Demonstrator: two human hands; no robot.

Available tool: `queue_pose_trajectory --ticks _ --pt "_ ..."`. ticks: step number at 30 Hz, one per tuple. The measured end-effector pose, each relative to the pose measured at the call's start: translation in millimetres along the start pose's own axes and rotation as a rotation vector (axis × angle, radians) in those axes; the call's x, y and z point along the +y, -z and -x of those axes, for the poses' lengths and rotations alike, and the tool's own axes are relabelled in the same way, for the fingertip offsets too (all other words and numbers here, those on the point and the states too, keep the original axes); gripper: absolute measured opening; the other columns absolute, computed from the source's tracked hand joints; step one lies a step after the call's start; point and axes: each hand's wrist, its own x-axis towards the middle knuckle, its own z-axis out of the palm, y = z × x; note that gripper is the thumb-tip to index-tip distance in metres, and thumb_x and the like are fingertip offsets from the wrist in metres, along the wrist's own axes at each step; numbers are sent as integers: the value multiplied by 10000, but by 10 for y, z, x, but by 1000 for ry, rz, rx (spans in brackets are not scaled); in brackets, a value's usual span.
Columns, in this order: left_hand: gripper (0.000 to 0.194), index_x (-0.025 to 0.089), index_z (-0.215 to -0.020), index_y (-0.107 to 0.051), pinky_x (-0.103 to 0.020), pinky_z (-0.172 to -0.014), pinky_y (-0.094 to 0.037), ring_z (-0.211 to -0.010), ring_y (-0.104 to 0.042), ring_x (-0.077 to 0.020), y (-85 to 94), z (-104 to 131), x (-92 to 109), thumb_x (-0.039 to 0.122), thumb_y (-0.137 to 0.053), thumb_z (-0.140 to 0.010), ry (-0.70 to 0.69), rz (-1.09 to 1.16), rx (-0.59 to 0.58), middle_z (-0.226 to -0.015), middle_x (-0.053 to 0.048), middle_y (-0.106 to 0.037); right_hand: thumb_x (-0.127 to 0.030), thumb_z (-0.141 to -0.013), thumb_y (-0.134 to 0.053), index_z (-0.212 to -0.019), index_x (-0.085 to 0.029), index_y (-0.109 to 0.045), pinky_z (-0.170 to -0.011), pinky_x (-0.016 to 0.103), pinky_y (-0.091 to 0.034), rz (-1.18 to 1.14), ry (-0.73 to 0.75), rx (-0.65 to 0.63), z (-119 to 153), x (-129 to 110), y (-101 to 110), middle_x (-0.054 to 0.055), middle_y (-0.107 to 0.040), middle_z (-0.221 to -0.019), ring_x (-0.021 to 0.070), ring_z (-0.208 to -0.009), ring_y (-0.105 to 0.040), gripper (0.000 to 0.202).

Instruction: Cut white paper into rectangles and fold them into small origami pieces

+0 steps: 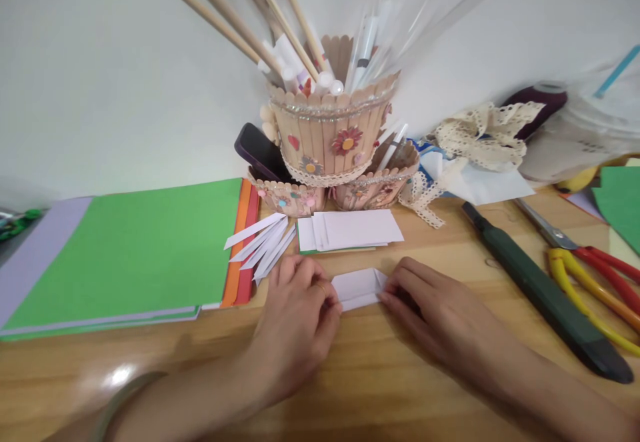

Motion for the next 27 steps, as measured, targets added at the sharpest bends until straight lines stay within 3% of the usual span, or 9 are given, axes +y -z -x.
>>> queue_pose_trajectory --ticks 14,27 --pt "136 156 -690 -564 -437 -774 -357 -899 -407 -259 -2 -51 74 161 -484 -800 57 -198 -70 -847 -71 -520 -234 -856 -457 -734 -203 -481 -538 275 -366 8 -127 -39 -34 -14 -17 13 -521 -721 154 -608 -500 128" --pt "176 147 -758 -593 -460 -770 -364 -911 -417 -277 -7 -55 98 201 -449 -845 63 -321 -106 -887 -93 -546 -218 -859 -437 -736 -201 -473 -558 273 -381 15 -105 -30 -42 -37 -5 19 -521 -731 158 -631 -508 129"
